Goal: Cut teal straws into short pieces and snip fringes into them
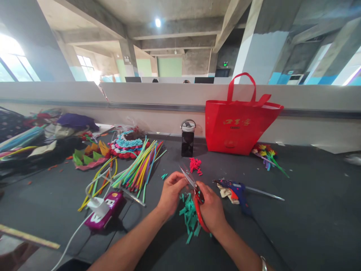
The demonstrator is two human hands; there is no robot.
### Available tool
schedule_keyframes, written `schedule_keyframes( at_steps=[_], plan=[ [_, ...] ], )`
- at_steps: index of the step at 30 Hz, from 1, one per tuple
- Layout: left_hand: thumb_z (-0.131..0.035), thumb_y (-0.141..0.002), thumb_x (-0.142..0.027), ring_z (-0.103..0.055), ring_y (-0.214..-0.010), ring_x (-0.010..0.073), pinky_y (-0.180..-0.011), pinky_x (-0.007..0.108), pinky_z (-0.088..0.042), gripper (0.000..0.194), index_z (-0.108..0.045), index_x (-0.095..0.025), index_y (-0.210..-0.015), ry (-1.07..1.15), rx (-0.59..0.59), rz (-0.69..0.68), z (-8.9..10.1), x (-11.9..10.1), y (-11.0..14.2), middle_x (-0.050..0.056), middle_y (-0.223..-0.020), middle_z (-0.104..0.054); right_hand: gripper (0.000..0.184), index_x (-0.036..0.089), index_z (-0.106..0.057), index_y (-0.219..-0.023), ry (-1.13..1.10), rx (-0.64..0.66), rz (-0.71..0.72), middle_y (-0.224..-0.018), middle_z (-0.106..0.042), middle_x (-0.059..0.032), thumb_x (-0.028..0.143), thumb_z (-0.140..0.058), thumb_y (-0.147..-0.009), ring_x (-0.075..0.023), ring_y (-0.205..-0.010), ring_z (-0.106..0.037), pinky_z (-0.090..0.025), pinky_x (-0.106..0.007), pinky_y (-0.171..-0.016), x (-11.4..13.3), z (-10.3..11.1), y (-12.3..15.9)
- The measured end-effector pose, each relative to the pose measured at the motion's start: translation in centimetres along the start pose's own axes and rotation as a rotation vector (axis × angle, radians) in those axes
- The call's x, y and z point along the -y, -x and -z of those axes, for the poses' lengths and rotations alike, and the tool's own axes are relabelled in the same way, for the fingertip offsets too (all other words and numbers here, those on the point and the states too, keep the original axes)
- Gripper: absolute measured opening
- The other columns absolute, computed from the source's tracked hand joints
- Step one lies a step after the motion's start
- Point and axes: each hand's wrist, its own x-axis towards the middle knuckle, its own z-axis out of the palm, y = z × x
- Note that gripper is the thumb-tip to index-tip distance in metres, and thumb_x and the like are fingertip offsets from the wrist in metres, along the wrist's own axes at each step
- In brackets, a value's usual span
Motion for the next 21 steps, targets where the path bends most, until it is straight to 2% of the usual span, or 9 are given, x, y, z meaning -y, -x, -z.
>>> schedule_keyframes(
  at_steps=[7,14,21],
  plan=[
    [-0.075,-0.068,-0.025,-0.054,-0.058,0.0103,-0.061,0.023,-0.044,0.015,-0.064,-0.016,-0.072,-0.008,-0.001,-0.013,0.12,-0.04,-0.13,-0.002,-0.063,-0.061,0.031,0.022,-0.061,-0.113,-0.050,-0.016,0.020,-0.097,-0.071,-0.0043,0.015,-0.048,-0.085,-0.0182,-0.082,-0.068,-0.052,-0.028,-0.075,-0.07,-0.04,0.10],
    [-0.071,-0.068,-0.018,-0.052,-0.059,0.0094,-0.062,0.022,-0.042,0.011,-0.061,-0.017,-0.071,0.044,-0.001,-0.057,0.25,0.14,-0.27,-0.002,-0.065,-0.060,0.028,0.021,-0.060,-0.116,0.090,-0.012,0.005,-0.103,-0.069,-0.0060,0.028,-0.052,-0.090,-0.0222,-0.091,-0.067,-0.052,-0.032,-0.078,0.45,0.19,0.01],
    [-0.070,-0.071,-0.019,-0.053,-0.060,0.0097,-0.063,0.023,-0.042,0.009,-0.061,-0.018,-0.074,0.023,0.023,-0.071,0.31,0.43,-0.24,-0.003,-0.065,-0.059,0.032,0.022,-0.058,-0.119,0.112,0.020,-0.028,-0.104,-0.069,-0.0055,0.023,-0.052,-0.088,-0.0223,-0.092,-0.067,-0.051,-0.032,-0.077,0.44,0.35,-0.04]
  ],
)
